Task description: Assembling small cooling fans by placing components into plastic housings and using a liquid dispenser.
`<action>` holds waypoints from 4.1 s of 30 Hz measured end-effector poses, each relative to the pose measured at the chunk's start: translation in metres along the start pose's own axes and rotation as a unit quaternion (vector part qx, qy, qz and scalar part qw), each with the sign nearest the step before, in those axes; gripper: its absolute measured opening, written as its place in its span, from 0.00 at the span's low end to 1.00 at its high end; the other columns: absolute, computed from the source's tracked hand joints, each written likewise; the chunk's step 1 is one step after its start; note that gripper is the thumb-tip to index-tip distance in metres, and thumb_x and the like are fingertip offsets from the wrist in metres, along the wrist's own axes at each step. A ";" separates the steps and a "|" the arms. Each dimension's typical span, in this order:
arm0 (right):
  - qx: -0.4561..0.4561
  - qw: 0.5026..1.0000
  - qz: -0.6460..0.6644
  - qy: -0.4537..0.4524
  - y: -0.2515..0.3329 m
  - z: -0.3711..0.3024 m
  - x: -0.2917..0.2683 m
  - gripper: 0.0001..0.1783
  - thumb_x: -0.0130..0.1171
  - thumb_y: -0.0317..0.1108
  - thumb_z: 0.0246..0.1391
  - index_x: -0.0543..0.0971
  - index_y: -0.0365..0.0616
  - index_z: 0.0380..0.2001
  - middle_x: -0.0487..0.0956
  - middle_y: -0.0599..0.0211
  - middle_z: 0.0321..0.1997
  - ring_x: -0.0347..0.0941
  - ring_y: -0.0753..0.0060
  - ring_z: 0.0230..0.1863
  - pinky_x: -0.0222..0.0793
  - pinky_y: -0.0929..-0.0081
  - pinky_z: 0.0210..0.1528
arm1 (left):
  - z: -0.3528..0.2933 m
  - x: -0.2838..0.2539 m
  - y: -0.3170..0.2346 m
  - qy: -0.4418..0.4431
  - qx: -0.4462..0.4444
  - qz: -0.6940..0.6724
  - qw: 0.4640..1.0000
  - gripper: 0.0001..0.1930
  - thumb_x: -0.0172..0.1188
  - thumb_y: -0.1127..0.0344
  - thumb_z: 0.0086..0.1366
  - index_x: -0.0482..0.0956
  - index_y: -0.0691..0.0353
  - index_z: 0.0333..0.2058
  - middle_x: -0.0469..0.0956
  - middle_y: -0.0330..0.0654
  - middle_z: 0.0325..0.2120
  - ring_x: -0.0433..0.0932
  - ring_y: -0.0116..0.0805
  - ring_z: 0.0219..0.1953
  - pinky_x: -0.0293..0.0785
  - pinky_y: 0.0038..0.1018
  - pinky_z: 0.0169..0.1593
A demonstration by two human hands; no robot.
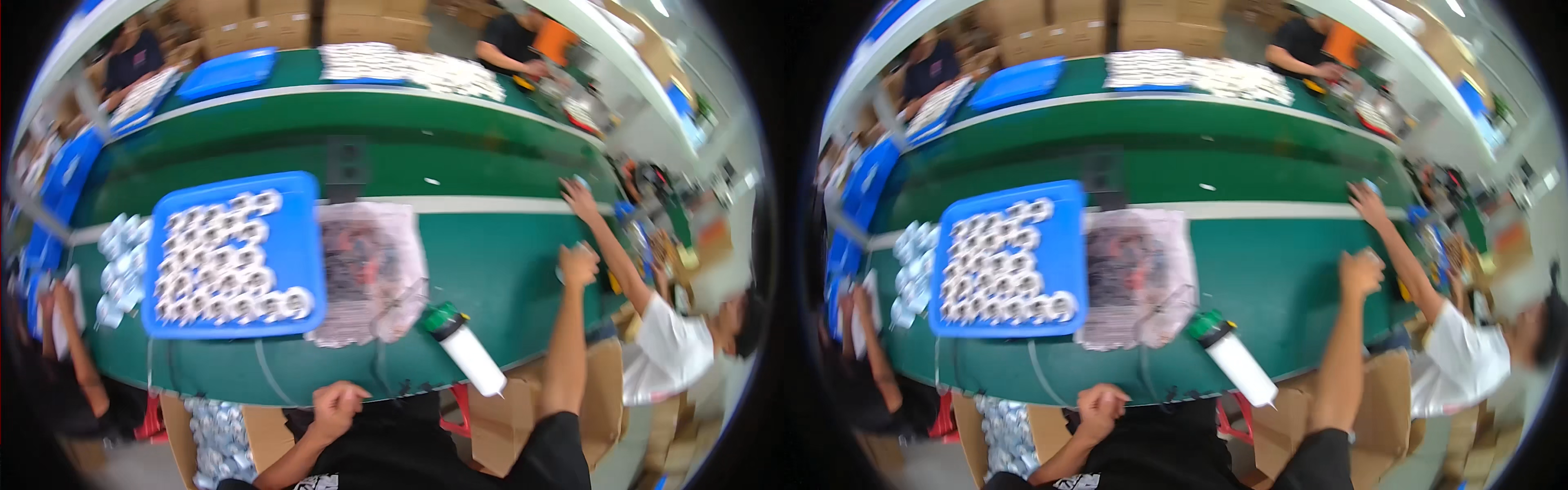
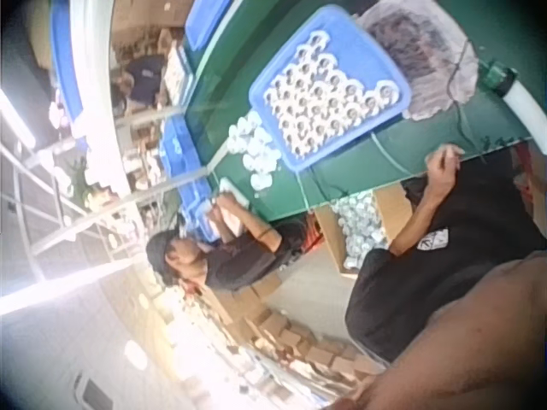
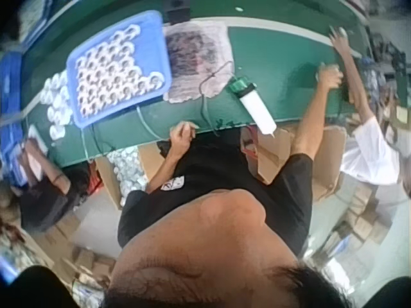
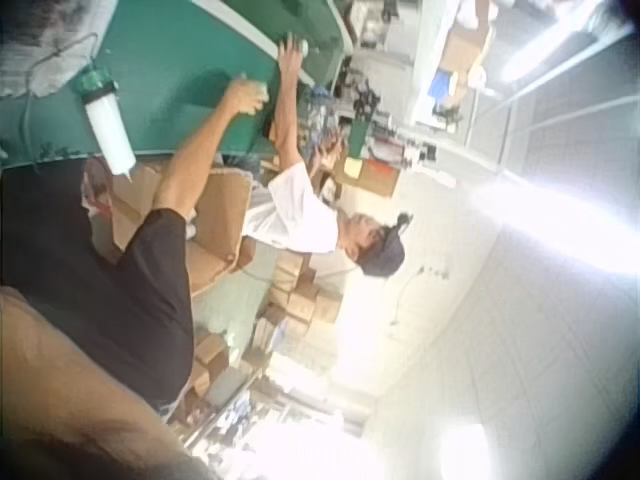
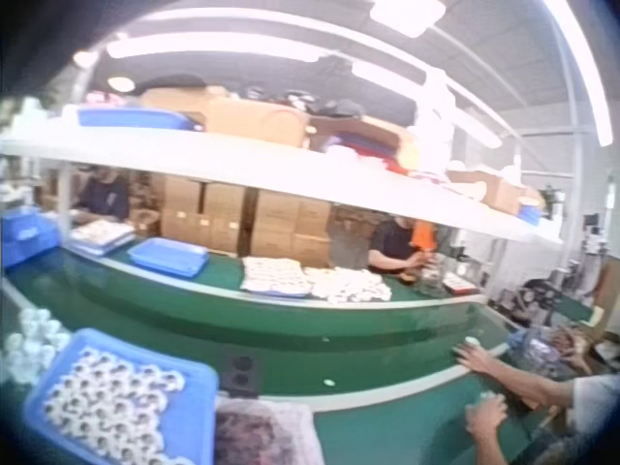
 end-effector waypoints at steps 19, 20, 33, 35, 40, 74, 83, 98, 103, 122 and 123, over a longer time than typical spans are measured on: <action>-0.131 0.944 0.303 0.004 0.015 0.001 0.013 0.23 0.60 0.50 0.55 0.82 0.50 0.49 0.81 0.54 0.48 0.78 0.50 0.48 0.71 0.60 0.51 | 0.013 0.025 -0.020 0.041 0.155 0.182 0.970 0.05 0.58 0.71 0.60 0.81 0.60 0.25 0.78 0.40 0.19 0.77 0.38 0.20 0.74 0.31 0.29; -0.184 0.916 0.356 0.000 0.035 -0.014 0.001 0.23 0.61 0.47 0.56 0.81 0.44 0.49 0.82 0.52 0.44 0.79 0.56 0.45 0.71 0.66 0.49 | 0.014 0.026 -0.019 0.041 0.156 0.186 0.969 0.05 0.58 0.72 0.59 0.81 0.61 0.25 0.78 0.40 0.19 0.77 0.38 0.20 0.73 0.31 0.28; -0.679 0.601 0.387 0.166 0.090 -0.335 -0.178 0.26 0.72 0.32 0.33 0.83 0.54 0.43 0.79 0.64 0.51 0.74 0.63 0.35 0.73 0.71 0.35 | 0.047 0.018 -0.087 0.089 0.158 0.280 0.943 0.44 0.74 0.67 0.48 0.60 0.65 0.62 0.69 0.53 0.57 0.69 0.53 0.58 0.65 0.42 0.59; -0.664 0.600 0.400 0.196 0.089 -0.343 -0.162 0.26 0.72 0.33 0.33 0.83 0.54 0.43 0.79 0.64 0.51 0.74 0.63 0.35 0.73 0.71 0.35 | 0.045 0.016 -0.067 0.108 0.136 0.279 0.945 0.41 0.73 0.66 0.48 0.64 0.64 0.60 0.71 0.50 0.56 0.69 0.53 0.57 0.65 0.41 0.59; -0.555 0.685 0.444 0.163 0.073 -0.338 -0.138 0.31 0.73 0.34 0.36 0.75 0.42 0.47 0.78 0.62 0.42 0.74 0.56 0.36 0.72 0.63 0.36 | 0.029 0.001 -0.046 0.008 0.099 0.285 0.953 0.32 0.75 0.71 0.43 0.73 0.63 0.49 0.75 0.47 0.49 0.73 0.48 0.51 0.68 0.38 0.56; -0.356 0.831 0.412 0.117 0.009 -0.257 -0.099 0.40 0.70 0.35 0.46 0.64 0.32 0.59 0.73 0.54 0.54 0.71 0.65 0.51 0.64 0.71 0.56 | 0.033 -0.002 -0.022 -0.004 0.030 0.351 0.936 0.37 0.75 0.62 0.44 0.71 0.60 0.55 0.74 0.44 0.51 0.70 0.47 0.54 0.63 0.38 0.57; -0.256 0.599 0.755 0.080 -0.021 -0.227 -0.156 0.47 0.56 0.64 0.45 0.66 0.30 0.53 0.73 0.45 0.49 0.71 0.46 0.49 0.66 0.49 0.56 | 0.029 -0.007 -0.023 0.000 0.037 0.304 0.952 0.38 0.74 0.64 0.44 0.71 0.56 0.57 0.75 0.39 0.51 0.71 0.38 0.54 0.62 0.34 0.54; -0.128 0.219 0.904 0.345 0.071 -0.292 -0.167 0.47 0.74 0.46 0.30 0.62 0.40 0.53 0.67 0.69 0.35 0.64 0.74 0.34 0.57 0.69 0.42 | 0.027 -0.005 -0.018 0.037 0.069 0.302 0.950 0.38 0.74 0.64 0.41 0.72 0.56 0.55 0.75 0.33 0.55 0.71 0.35 0.55 0.62 0.33 0.53; -0.143 0.227 0.893 0.362 0.081 -0.309 -0.145 0.47 0.72 0.58 0.36 0.66 0.33 0.49 0.66 0.70 0.37 0.65 0.72 0.35 0.56 0.68 0.41 | 0.026 -0.006 -0.017 0.038 0.068 0.301 0.950 0.37 0.73 0.61 0.42 0.72 0.57 0.55 0.75 0.34 0.54 0.71 0.34 0.55 0.62 0.33 0.52; -0.175 0.222 0.874 0.396 0.089 -0.312 -0.128 0.46 0.71 0.62 0.32 0.65 0.33 0.42 0.65 0.64 0.39 0.62 0.65 0.38 0.56 0.61 0.45 | 0.026 -0.004 -0.014 0.029 0.083 0.325 0.942 0.32 0.70 0.54 0.48 0.74 0.56 0.53 0.77 0.33 0.50 0.72 0.33 0.53 0.62 0.32 0.51; -0.174 0.222 0.874 0.396 0.089 -0.312 -0.128 0.46 0.71 0.62 0.32 0.65 0.33 0.42 0.65 0.64 0.39 0.62 0.65 0.38 0.56 0.61 0.45 | 0.026 -0.004 -0.014 0.029 0.083 0.326 0.941 0.32 0.70 0.54 0.48 0.74 0.56 0.53 0.77 0.33 0.50 0.72 0.33 0.53 0.62 0.32 0.51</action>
Point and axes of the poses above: each hand's wrist, its own z-axis towards the middle knuckle, its own x-axis out of the palm, y = z × x, the point moved 5 cm from there along z, towards the middle knuckle
